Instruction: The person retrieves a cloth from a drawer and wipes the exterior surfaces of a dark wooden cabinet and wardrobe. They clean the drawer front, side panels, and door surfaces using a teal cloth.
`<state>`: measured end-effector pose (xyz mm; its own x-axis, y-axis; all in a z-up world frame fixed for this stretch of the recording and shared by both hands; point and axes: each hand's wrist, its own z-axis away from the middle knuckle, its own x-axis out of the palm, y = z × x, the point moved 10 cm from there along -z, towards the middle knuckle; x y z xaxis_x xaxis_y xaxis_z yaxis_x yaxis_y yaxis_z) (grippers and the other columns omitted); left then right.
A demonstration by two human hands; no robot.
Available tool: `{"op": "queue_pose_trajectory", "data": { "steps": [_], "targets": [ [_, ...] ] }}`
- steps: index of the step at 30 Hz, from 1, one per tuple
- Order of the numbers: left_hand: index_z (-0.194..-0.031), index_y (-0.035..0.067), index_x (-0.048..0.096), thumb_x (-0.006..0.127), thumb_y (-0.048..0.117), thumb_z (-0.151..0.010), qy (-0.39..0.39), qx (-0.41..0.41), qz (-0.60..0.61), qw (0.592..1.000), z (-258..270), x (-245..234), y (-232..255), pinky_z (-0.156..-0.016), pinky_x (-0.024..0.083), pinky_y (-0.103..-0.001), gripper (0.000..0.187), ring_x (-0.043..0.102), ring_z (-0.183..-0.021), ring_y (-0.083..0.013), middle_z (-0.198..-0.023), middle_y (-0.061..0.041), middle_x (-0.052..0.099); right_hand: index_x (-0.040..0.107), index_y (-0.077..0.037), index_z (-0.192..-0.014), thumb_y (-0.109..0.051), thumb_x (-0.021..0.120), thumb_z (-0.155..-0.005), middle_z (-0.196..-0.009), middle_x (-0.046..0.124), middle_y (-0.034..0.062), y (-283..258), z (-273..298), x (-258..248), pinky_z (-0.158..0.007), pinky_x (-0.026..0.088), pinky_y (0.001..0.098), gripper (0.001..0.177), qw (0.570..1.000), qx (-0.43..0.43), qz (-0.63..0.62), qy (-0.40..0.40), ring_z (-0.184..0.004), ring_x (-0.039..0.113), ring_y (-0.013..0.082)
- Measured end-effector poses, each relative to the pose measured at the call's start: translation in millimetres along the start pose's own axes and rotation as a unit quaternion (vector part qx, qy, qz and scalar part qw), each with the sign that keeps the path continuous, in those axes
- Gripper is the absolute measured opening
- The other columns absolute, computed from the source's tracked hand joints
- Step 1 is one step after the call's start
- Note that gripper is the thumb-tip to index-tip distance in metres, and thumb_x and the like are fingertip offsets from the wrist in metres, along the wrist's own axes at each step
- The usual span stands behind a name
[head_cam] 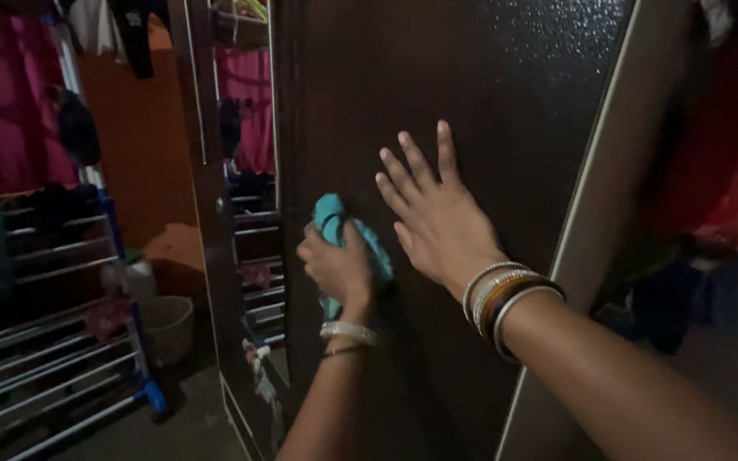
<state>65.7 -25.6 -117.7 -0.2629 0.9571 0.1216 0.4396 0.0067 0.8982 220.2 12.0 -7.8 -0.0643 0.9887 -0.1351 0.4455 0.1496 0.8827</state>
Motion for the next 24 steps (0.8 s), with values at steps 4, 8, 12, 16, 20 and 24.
{"op": "queue_pose_trajectory", "data": {
  "steps": [4,8,12,16,20,24],
  "targets": [
    [-0.137,0.007,0.057,0.078,0.029,-0.082,0.032,0.230,0.082,0.969,4,5,45,-0.101,0.050,-0.050,0.063,0.059,-0.122,-0.0408,-0.132,-0.019,0.057,0.020,-0.018,-0.157,-0.052,0.021,-0.100,-0.168,0.012,0.0075,-2,-3,-2,-0.109,-0.001,0.0729,0.067,1.000,-0.003,-0.016,-0.015,-0.156,0.007,0.0357],
    [-0.134,0.010,0.060,0.076,0.033,-0.082,0.003,0.047,0.068,0.997,-32,11,-1,-0.103,0.051,-0.047,0.059,0.062,-0.121,-0.0360,-0.133,-0.016,0.060,0.017,-0.019,-0.159,-0.053,0.020,-0.099,-0.172,0.012,0.0062,-1,-3,-2,-0.110,-0.002,0.0712,0.069,1.000,0.009,-0.010,-0.007,-0.156,0.006,0.0344],
    [-0.143,0.007,0.050,0.076,0.033,-0.088,-0.022,-0.051,-0.001,0.998,-28,-2,-41,-0.099,0.046,-0.053,0.066,0.054,-0.121,-0.0425,-0.134,-0.021,0.052,0.016,-0.019,-0.159,-0.053,0.020,-0.099,-0.172,0.011,0.0067,-2,-7,-1,-0.113,-0.003,0.0731,0.069,0.999,0.001,-0.022,-0.023,-0.156,0.005,0.0345],
    [-0.143,0.006,0.052,0.077,0.028,-0.088,-0.008,0.162,0.081,0.984,2,7,-3,-0.105,0.046,-0.052,0.064,0.055,-0.127,-0.0406,-0.136,-0.021,0.055,0.016,-0.021,-0.158,-0.055,0.020,-0.098,-0.172,0.011,0.0054,-4,-8,1,-0.115,-0.003,0.0734,0.070,1.000,0.005,-0.018,-0.020,-0.156,0.005,0.0344],
    [-0.141,0.007,0.056,0.075,0.022,-0.082,-0.030,0.257,0.091,0.962,-26,36,23,-0.104,0.048,-0.048,0.064,0.055,-0.127,-0.0397,-0.134,-0.021,0.055,0.018,-0.022,-0.159,-0.056,0.021,-0.098,-0.167,0.013,0.0035,-7,-8,1,-0.112,-0.003,0.0704,0.069,1.000,0.018,-0.012,-0.011,-0.152,0.007,0.0312],
    [-0.141,0.005,0.053,0.075,0.027,-0.084,-0.025,0.064,0.075,0.995,-67,26,-50,-0.103,0.050,-0.047,0.064,0.061,-0.123,-0.0361,-0.136,-0.018,0.056,0.019,-0.023,-0.159,-0.056,0.021,-0.098,-0.168,0.013,0.0025,-5,-9,5,-0.113,-0.004,0.0699,0.069,0.999,0.027,-0.021,-0.015,-0.152,0.007,0.0298]
  ]
}}
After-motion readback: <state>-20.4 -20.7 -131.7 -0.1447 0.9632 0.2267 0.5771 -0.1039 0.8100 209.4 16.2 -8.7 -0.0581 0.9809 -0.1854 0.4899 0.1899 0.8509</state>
